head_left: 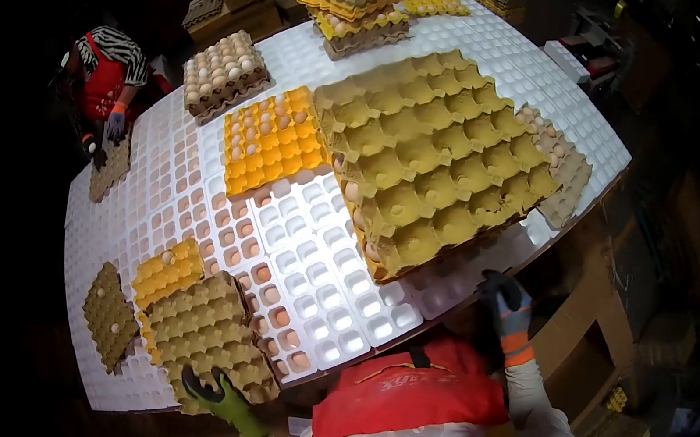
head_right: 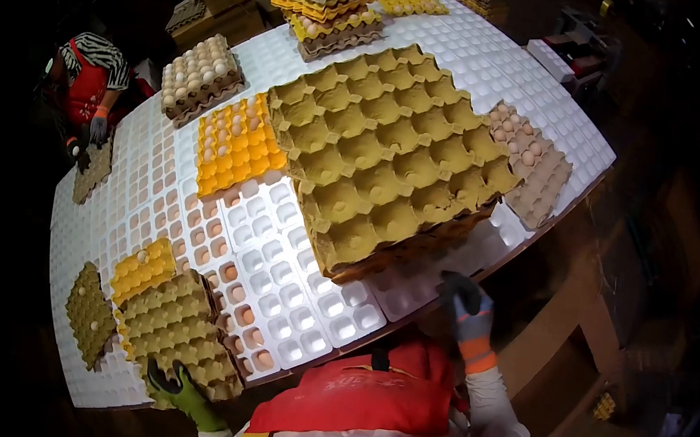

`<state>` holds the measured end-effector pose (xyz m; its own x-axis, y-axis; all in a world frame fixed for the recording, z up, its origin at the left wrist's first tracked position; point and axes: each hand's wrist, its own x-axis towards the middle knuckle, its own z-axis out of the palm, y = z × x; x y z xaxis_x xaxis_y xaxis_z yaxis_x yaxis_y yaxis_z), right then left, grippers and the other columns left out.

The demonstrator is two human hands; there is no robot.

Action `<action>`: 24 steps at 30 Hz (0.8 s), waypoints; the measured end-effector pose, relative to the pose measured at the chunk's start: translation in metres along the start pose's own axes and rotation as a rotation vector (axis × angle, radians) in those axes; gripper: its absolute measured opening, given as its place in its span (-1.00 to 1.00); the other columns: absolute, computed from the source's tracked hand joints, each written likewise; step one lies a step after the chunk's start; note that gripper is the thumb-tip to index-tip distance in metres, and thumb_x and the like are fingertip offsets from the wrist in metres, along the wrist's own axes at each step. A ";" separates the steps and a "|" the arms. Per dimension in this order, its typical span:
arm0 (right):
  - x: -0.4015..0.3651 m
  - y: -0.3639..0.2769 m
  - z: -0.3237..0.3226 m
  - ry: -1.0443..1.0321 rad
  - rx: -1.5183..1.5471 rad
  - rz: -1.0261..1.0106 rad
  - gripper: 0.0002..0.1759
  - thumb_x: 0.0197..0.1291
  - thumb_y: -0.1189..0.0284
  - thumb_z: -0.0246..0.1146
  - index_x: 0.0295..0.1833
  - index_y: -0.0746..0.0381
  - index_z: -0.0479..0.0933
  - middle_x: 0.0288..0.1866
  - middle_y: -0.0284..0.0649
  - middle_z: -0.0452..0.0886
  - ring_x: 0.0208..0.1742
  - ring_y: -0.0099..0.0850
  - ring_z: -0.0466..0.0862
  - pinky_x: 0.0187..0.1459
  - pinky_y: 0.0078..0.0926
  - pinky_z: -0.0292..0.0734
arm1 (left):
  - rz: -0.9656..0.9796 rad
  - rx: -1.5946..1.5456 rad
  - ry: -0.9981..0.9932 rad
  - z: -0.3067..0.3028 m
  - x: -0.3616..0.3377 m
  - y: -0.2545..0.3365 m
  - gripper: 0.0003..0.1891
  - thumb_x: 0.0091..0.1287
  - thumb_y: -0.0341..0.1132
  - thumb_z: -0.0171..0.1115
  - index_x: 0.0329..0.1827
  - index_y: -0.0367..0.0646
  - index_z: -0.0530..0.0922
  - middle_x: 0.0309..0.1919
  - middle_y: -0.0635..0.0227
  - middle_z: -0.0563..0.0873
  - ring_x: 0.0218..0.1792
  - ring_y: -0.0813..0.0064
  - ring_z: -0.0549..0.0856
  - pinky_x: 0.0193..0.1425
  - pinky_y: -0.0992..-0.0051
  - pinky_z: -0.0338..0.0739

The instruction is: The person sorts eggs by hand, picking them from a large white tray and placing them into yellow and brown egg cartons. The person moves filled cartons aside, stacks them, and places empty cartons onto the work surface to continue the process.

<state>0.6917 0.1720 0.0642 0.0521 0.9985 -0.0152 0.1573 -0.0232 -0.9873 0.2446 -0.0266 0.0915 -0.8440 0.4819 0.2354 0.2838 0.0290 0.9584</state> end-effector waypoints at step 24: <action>0.011 -0.180 0.167 -0.735 -0.036 -0.439 -0.58 -0.01 0.54 0.54 0.00 0.30 0.60 0.01 -0.13 0.60 0.05 -0.30 0.63 0.09 -0.37 0.57 | 0.018 0.007 -0.280 -0.027 0.069 0.026 0.03 0.25 -0.04 0.57 0.70 -0.13 0.14 0.50 0.31 0.43 0.29 0.43 0.57 0.54 0.33 0.32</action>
<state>0.4998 0.1956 0.2149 -0.6718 0.6950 0.2562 0.0455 0.3840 -0.9222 0.1809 -0.0165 0.1372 -0.6806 0.7055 0.1977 0.3019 0.0241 0.9530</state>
